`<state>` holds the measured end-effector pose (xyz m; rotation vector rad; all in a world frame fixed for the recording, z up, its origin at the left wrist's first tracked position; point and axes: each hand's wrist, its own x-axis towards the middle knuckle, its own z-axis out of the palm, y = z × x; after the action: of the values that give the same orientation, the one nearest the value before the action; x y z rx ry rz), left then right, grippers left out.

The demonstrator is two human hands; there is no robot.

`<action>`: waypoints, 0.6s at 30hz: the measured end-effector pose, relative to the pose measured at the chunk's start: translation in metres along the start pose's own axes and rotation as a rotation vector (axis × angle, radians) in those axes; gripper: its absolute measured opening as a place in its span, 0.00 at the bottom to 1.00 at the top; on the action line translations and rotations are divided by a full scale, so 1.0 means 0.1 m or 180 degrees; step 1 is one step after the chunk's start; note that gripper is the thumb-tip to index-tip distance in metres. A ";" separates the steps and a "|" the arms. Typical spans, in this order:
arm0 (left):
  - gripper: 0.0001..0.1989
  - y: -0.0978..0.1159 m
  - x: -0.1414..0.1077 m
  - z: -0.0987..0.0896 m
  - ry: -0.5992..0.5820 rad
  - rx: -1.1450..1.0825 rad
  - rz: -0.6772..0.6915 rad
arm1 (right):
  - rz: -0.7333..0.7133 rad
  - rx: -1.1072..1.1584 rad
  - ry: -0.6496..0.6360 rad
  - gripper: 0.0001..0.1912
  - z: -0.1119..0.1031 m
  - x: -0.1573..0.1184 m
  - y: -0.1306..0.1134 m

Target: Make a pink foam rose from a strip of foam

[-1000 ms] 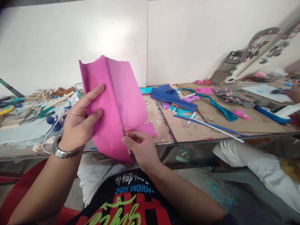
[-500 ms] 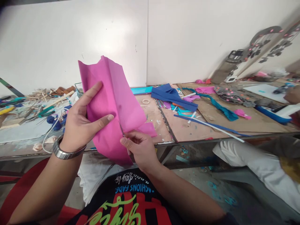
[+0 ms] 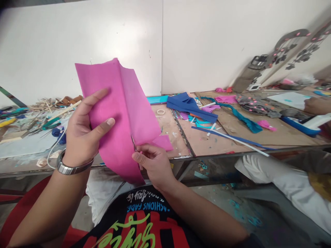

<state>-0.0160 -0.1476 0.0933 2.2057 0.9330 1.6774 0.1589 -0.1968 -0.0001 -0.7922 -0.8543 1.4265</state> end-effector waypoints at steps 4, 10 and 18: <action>0.20 -0.01 0.06 -0.02 0.0158 -0.0025 -0.0026 | -0.0041 -0.0081 -0.0029 0.20 -0.01 -0.01 0.02; 0.20 0.06 0.10 -0.02 0.0248 0.0339 -0.0030 | 0.0041 0.0024 -0.0191 0.20 -0.01 -0.03 0.03; 0.24 0.09 0.06 0.02 0.0130 0.0289 0.0058 | 0.0327 0.0346 -0.0301 0.21 0.01 -0.07 0.00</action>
<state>-0.0105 -0.1502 0.1024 2.2516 1.0217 1.7269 0.1584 -0.2036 0.0003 -0.6990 -0.8097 1.5982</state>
